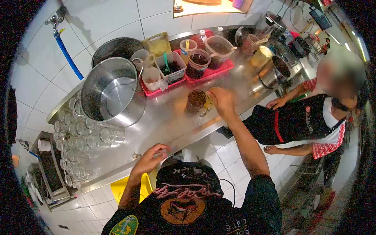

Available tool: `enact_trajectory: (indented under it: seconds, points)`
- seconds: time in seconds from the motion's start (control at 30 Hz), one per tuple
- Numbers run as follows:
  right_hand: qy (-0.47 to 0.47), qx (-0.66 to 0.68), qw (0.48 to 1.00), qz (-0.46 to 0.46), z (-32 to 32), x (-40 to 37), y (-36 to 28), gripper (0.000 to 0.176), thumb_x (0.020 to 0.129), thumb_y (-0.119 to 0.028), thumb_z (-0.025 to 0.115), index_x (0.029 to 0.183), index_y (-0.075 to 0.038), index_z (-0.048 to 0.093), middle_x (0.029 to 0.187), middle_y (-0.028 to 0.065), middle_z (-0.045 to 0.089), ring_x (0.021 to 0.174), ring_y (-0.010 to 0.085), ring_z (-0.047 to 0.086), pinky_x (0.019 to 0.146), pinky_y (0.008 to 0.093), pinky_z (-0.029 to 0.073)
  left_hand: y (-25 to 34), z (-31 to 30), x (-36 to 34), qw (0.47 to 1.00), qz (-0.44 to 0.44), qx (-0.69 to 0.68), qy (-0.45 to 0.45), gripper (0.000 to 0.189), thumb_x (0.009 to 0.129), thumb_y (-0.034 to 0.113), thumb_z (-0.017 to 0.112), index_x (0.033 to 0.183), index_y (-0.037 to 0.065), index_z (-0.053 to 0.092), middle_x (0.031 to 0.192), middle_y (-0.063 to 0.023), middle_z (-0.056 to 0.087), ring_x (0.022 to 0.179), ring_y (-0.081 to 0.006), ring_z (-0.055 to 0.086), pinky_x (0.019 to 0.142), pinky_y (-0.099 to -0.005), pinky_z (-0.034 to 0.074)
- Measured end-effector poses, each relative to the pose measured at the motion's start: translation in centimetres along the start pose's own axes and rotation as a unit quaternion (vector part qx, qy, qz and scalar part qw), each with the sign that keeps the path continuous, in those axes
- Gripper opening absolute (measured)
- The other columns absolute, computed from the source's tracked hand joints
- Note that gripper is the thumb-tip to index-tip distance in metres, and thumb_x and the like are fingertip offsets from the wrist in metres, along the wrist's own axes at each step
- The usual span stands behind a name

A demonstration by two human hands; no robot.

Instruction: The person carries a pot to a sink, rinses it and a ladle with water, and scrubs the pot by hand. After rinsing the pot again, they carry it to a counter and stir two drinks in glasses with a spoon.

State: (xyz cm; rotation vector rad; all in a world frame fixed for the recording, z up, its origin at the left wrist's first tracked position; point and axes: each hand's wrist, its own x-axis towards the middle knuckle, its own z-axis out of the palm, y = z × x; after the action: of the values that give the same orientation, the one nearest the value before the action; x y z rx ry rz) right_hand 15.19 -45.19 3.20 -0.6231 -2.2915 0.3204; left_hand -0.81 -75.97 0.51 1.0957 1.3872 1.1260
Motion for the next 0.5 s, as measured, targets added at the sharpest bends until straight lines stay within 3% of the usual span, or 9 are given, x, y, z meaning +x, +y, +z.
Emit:
enact_trajectory:
  seconds: [0.07, 0.17, 0.23, 0.27, 0.33, 0.37, 0.43, 0.5]
  points:
    - [-0.026, 0.013, 0.999, -0.030, 2.1, 0.2, 1.2, 0.016, 0.080, -0.019, 0.058, 0.080, -0.003, 0.062, 0.071, 0.0140, 0.058, 0.064, 0.0317, 0.055, 0.059, 0.0398, 0.042, -0.6, -0.7, 0.4, 0.999, -0.018, -0.019, 0.018, 0.024, 0.085, 0.021, 0.056, 0.104, 0.006, 0.055, 0.103, -0.0063, 0.056, 0.102, -0.0170, 0.050, 0.092, -0.0326, 0.036]
    - [-0.067, -0.005, 0.998, 0.001, 5.7, -0.1, 3.7, 0.019, 0.081, -0.021, 0.056, 0.079, -0.003, 0.062, 0.072, 0.0150, 0.058, 0.065, 0.0332, 0.056, 0.060, 0.0419, 0.042, -1.1, -0.9, 1.4, 0.998, -0.024, -0.034, 0.043, 0.026, 0.085, 0.022, 0.055, 0.104, 0.005, 0.054, 0.103, -0.0064, 0.056, 0.102, -0.0173, 0.050, 0.093, -0.0342, 0.036]
    - [-0.172, -0.095, 0.978, 0.070, 7.2, -0.1, 4.9, 0.023, 0.083, -0.024, 0.054, 0.077, -0.002, 0.061, 0.071, 0.0168, 0.058, 0.066, 0.0344, 0.056, 0.062, 0.0426, 0.042, -1.2, -0.7, 2.2, 0.998, -0.017, -0.040, 0.046, 0.025, 0.086, 0.022, 0.054, 0.104, 0.004, 0.053, 0.103, -0.0067, 0.055, 0.102, -0.0179, 0.050, 0.092, -0.0341, 0.036]
    - [-0.177, -0.091, 0.978, 0.063, 7.4, 0.1, 5.0, 0.023, 0.083, -0.024, 0.054, 0.077, -0.002, 0.061, 0.071, 0.0168, 0.058, 0.066, 0.0344, 0.056, 0.062, 0.0426, 0.042, -1.4, -0.5, 2.6, 0.997, -0.018, -0.043, 0.055, 0.025, 0.086, 0.022, 0.054, 0.104, 0.004, 0.053, 0.103, -0.0067, 0.055, 0.102, -0.0179, 0.050, 0.092, -0.0341, 0.036]
    - [-0.056, -0.023, 0.994, 0.090, 7.0, -0.1, 4.6, 0.016, 0.082, -0.014, 0.053, 0.075, -0.001, 0.061, 0.070, 0.0170, 0.057, 0.060, 0.0337, 0.054, 0.057, 0.0421, 0.040, -1.7, 0.1, 3.1, 0.996, -0.042, -0.044, 0.066, 0.025, 0.087, 0.021, 0.054, 0.104, 0.003, 0.053, 0.103, -0.0073, 0.054, 0.102, -0.0179, 0.050, 0.092, -0.0334, 0.036]
    - [-0.057, -0.019, 0.994, 0.089, 6.8, -0.3, 4.3, 0.016, 0.082, -0.014, 0.053, 0.075, -0.001, 0.061, 0.070, 0.0170, 0.057, 0.060, 0.0337, 0.054, 0.057, 0.0421, 0.040, -1.9, 0.4, 3.4, 0.996, -0.044, -0.043, 0.070, 0.025, 0.087, 0.021, 0.054, 0.104, 0.003, 0.053, 0.103, -0.0073, 0.054, 0.102, -0.0179, 0.050, 0.092, -0.0334, 0.036]
    - [-0.196, -0.011, 0.979, 0.051, 6.1, -0.6, 4.0, 0.018, 0.083, -0.015, 0.053, 0.075, 0.000, 0.060, 0.070, 0.0182, 0.057, 0.061, 0.0343, 0.053, 0.059, 0.0442, 0.039, -2.2, 1.0, 4.3, 0.994, -0.047, -0.054, 0.082, 0.025, 0.087, 0.020, 0.053, 0.104, 0.003, 0.053, 0.103, -0.0079, 0.055, 0.102, -0.0178, 0.050, 0.092, -0.0323, 0.037]
    - [-0.160, 0.011, 0.985, 0.067, 5.3, -0.1, 3.9, 0.023, 0.084, -0.019, 0.052, 0.075, 0.000, 0.060, 0.070, 0.0187, 0.057, 0.064, 0.0348, 0.054, 0.061, 0.0440, 0.040, -2.2, 1.4, 5.4, 0.993, -0.042, -0.042, 0.098, 0.025, 0.087, 0.021, 0.053, 0.104, 0.003, 0.053, 0.102, -0.0082, 0.055, 0.101, -0.0179, 0.051, 0.091, -0.0320, 0.037]
